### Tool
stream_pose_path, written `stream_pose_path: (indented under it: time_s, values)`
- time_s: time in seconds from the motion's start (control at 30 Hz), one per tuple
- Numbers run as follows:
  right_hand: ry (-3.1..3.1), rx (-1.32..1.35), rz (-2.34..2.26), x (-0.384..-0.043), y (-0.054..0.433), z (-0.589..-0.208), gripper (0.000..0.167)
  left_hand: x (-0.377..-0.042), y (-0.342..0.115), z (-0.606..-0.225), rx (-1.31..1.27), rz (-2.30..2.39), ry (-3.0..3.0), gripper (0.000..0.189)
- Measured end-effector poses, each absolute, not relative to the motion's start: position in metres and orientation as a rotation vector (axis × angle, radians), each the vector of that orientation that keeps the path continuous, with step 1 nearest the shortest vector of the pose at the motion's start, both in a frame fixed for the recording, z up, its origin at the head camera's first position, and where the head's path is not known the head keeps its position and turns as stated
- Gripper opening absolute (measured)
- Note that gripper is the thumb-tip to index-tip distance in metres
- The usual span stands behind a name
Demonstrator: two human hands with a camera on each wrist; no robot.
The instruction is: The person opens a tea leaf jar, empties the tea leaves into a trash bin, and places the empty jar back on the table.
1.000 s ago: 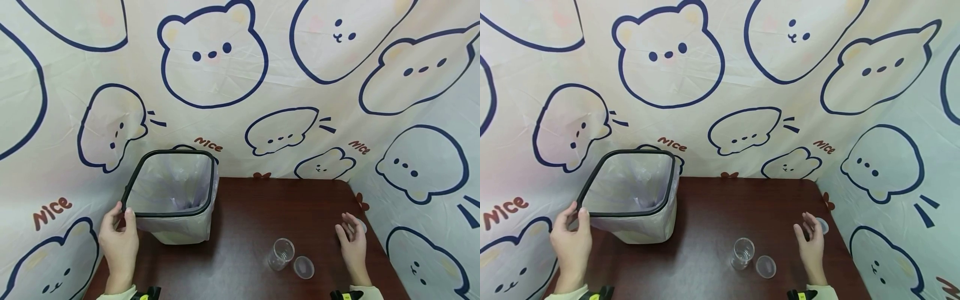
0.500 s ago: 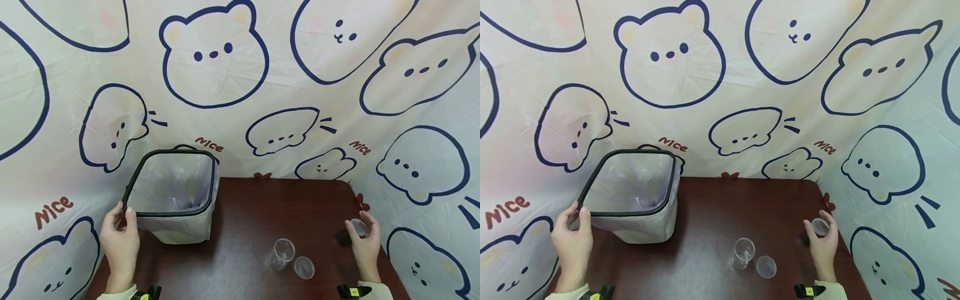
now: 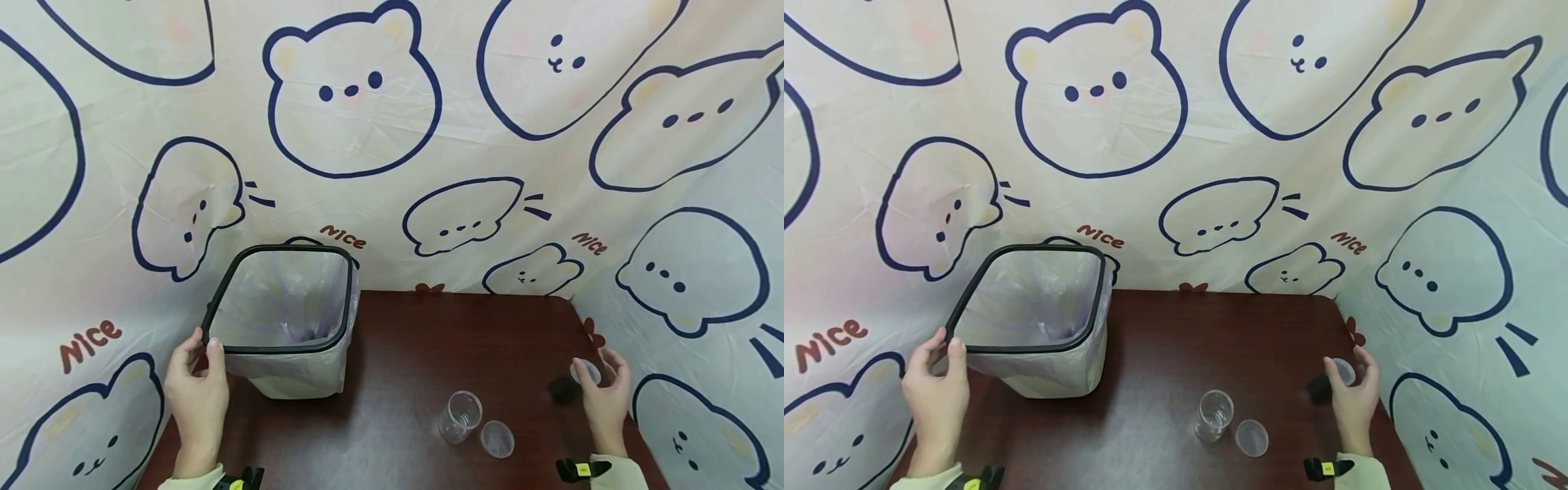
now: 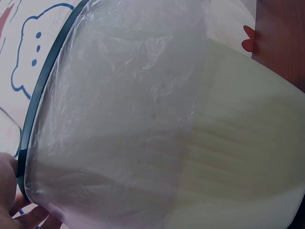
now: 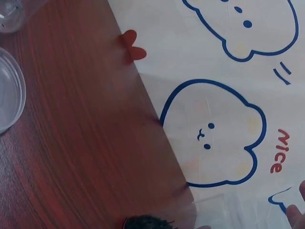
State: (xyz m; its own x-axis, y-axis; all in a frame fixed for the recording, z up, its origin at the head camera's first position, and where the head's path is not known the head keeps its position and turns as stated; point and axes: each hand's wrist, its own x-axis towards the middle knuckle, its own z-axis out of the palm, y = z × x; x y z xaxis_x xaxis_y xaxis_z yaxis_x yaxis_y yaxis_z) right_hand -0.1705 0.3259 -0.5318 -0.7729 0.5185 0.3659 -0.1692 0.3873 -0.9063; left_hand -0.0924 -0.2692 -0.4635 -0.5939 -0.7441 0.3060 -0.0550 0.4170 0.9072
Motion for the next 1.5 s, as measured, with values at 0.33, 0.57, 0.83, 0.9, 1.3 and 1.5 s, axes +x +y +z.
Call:
stream_pose_path:
  time_s: [0.33, 0.57, 0.83, 0.9, 1.3, 1.5]
  values:
    - [-2.139, -0.424, 1.412, -0.172, 0.335, -0.543, 0.070, -0.092, -0.269, -0.464, 0.680, -1.214, -1.954, 0.044]
    - [-2.208, -0.463, 1.391, -0.173, 0.342, -0.551, 0.079, -0.092, -0.269, -0.463, 0.687, -1.206, -1.956, 0.044]
    - [-2.225, -0.459, 1.408, -0.175, 0.345, -0.567, 0.084, -0.093, -0.271, -0.464, 0.678, -1.214, -1.955, 0.043]
    - [-2.237, -0.465, 1.405, -0.176, 0.345, -0.570, 0.084, -0.093, -0.271, -0.464, 0.672, -1.220, -1.955, 0.044]
    - [-2.311, -0.512, 1.365, -0.178, 0.349, -0.578, 0.082, -0.091, -0.269, -0.462, 0.694, -1.223, -1.967, 0.045]
    - [-2.325, -0.524, 1.328, -0.179, 0.351, -0.584, 0.079, -0.091, -0.269, -0.461, 0.686, -1.220, -1.964, 0.044]
